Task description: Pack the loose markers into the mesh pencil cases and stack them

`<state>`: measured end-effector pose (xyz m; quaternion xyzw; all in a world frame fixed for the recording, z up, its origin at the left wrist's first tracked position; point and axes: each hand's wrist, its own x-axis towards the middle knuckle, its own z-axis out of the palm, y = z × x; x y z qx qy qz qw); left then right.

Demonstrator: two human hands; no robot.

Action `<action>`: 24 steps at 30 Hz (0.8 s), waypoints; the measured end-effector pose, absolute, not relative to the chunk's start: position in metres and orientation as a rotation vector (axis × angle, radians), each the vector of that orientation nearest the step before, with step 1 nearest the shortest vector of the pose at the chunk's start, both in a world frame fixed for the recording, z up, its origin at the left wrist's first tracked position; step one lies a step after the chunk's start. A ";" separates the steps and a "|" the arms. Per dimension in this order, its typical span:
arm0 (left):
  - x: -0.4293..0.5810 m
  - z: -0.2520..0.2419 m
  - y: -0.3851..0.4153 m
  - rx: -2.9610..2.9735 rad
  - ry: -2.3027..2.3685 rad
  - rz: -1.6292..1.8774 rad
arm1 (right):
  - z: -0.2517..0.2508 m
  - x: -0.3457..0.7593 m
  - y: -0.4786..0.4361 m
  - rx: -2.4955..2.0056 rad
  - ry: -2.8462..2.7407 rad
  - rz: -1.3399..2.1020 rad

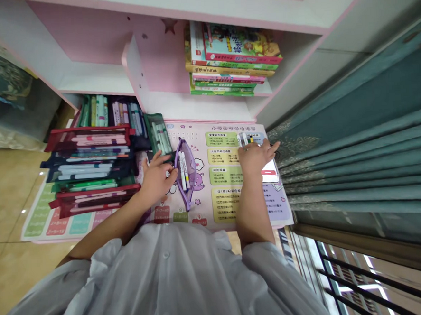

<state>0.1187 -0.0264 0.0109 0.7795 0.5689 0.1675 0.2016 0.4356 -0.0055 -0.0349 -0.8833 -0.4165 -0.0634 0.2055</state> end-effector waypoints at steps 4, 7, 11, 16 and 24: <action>0.118 0.012 -0.026 2.170 1.589 0.477 | -0.041 0.437 -0.004 -2.581 -1.206 -0.105; 0.118 0.010 -0.026 2.184 1.584 0.491 | -0.042 0.435 -0.002 -2.594 -1.240 -0.104; 0.118 0.008 -0.026 2.190 1.580 0.497 | -0.044 0.434 0.001 -2.628 -1.264 -0.068; 0.118 0.007 -0.026 2.198 1.577 0.507 | -0.042 0.431 0.002 -2.596 -1.324 -0.014; 0.118 0.007 -0.026 2.174 1.581 0.496 | -0.012 0.379 -0.010 -2.136 -1.329 0.116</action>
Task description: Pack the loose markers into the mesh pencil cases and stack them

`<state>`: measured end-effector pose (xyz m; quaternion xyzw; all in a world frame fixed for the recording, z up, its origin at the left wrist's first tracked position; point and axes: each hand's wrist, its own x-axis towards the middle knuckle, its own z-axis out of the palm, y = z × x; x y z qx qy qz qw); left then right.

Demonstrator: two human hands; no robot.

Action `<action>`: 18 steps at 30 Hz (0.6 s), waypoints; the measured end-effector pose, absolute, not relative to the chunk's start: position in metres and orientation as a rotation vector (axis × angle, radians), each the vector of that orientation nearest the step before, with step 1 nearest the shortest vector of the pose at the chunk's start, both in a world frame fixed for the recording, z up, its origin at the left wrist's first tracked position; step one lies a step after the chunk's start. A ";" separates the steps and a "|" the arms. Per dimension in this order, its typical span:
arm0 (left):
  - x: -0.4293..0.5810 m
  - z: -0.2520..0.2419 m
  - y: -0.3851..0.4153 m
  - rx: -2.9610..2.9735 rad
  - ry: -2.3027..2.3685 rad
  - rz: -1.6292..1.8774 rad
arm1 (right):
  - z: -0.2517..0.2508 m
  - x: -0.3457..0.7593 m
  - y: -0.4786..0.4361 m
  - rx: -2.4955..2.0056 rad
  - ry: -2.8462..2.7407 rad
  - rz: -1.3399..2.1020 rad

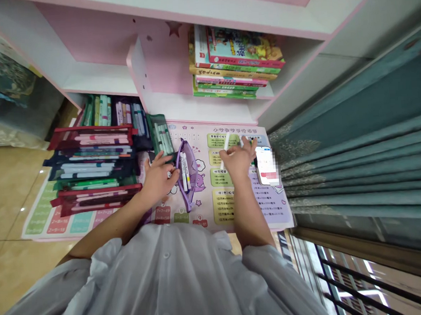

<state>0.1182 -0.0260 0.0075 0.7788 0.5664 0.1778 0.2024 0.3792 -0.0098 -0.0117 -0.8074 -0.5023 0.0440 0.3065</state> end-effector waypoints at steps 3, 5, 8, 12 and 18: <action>0.118 0.007 -0.026 2.172 1.581 0.501 | 0.006 0.347 -0.023 -1.948 -1.402 0.239; 0.117 0.007 -0.026 2.175 1.582 0.507 | 0.015 0.329 -0.032 -1.872 -1.463 0.355; 0.117 0.008 -0.026 2.185 1.583 0.510 | 0.018 0.308 -0.041 -1.790 -1.564 0.535; 0.118 0.010 -0.026 2.186 1.586 0.488 | 0.006 0.290 -0.041 -1.756 -1.670 0.604; 0.119 0.011 -0.026 2.197 1.587 0.480 | -0.006 0.279 -0.033 -1.901 -1.719 0.640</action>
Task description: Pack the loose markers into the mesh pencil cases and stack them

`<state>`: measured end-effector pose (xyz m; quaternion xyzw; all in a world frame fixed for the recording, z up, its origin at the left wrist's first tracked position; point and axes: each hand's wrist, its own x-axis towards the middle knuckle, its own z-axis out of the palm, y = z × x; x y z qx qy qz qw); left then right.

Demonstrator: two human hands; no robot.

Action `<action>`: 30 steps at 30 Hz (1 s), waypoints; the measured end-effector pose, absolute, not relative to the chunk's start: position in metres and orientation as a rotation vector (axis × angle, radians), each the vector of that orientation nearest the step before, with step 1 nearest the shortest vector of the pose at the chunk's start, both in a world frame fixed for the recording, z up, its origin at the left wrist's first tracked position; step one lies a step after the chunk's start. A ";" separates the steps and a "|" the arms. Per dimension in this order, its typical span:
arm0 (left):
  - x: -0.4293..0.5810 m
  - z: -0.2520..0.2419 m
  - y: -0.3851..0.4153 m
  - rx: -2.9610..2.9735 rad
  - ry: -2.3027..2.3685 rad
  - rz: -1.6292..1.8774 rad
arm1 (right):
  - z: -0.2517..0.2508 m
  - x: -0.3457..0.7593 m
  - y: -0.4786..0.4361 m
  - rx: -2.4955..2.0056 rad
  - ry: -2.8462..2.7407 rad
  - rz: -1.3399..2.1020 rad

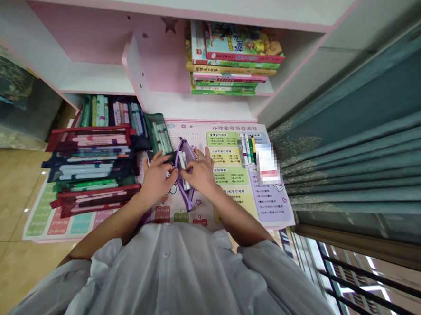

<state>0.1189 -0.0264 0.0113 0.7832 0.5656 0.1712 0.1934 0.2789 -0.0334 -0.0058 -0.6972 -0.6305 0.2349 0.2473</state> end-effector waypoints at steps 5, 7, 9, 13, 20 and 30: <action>0.118 0.010 -0.026 2.206 1.581 0.488 | -0.006 0.280 -0.032 -1.982 -1.794 0.660; 0.118 0.009 -0.026 2.206 1.581 0.489 | -0.007 0.280 -0.032 -1.994 -1.789 0.661; 0.118 0.009 -0.026 2.204 1.580 0.483 | -0.007 0.280 -0.032 -1.969 -1.761 0.656; 0.118 0.009 -0.026 2.188 1.580 0.490 | -0.003 0.293 -0.029 -1.807 -1.674 0.497; 0.118 0.009 -0.027 2.176 1.579 0.509 | -0.012 0.374 -0.011 -2.369 -1.313 0.007; 0.117 0.009 -0.026 2.195 1.574 0.494 | -0.028 0.414 -0.003 -2.731 -1.112 0.085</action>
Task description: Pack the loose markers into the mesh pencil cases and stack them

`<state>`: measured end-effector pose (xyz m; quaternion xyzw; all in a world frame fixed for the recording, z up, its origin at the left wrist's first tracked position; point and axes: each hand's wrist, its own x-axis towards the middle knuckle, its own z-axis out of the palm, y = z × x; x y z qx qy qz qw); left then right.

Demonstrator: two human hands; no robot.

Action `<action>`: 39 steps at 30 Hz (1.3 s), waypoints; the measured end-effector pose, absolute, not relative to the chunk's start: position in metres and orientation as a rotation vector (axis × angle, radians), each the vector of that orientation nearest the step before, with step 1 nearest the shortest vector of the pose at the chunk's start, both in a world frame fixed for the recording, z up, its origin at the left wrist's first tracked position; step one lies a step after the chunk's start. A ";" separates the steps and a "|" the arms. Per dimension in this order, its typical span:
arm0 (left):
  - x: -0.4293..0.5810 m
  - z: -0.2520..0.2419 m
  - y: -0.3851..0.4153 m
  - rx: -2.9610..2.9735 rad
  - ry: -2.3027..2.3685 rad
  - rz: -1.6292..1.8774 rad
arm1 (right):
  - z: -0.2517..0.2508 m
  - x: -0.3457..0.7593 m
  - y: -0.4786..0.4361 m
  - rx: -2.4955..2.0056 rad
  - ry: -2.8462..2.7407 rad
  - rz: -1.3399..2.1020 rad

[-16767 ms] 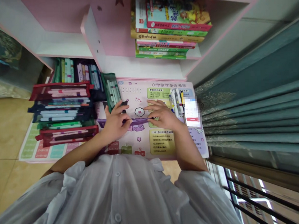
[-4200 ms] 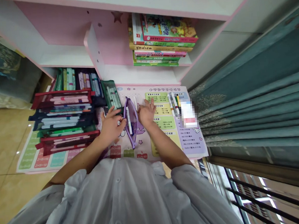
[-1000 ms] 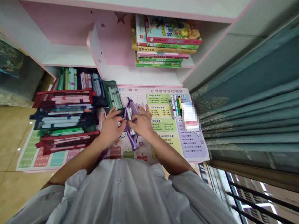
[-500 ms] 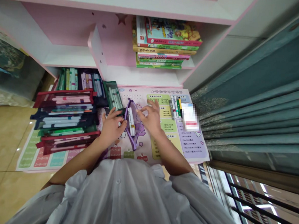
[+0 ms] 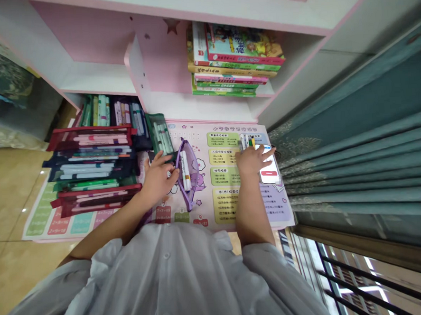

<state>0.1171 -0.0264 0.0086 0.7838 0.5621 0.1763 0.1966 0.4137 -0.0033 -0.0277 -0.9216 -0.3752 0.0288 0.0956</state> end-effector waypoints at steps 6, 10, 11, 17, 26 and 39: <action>0.117 0.009 -0.026 2.183 1.577 0.489 | -0.039 0.423 -0.001 -2.701 -1.141 0.032; 0.117 0.009 -0.026 2.182 1.572 0.490 | -0.037 0.426 -0.001 -2.746 -1.115 0.098; 0.117 0.008 -0.026 2.183 1.574 0.489 | -0.037 0.426 0.000 -2.758 -1.119 0.121; 0.118 0.009 -0.026 2.187 1.582 0.468 | -0.032 0.420 0.000 -2.784 -1.170 0.195; 0.117 0.010 -0.026 2.193 1.573 0.471 | -0.013 0.373 -0.011 -2.171 -1.259 0.166; 0.118 0.008 -0.026 2.195 1.582 0.496 | -0.003 0.292 -0.036 -1.701 -1.619 0.532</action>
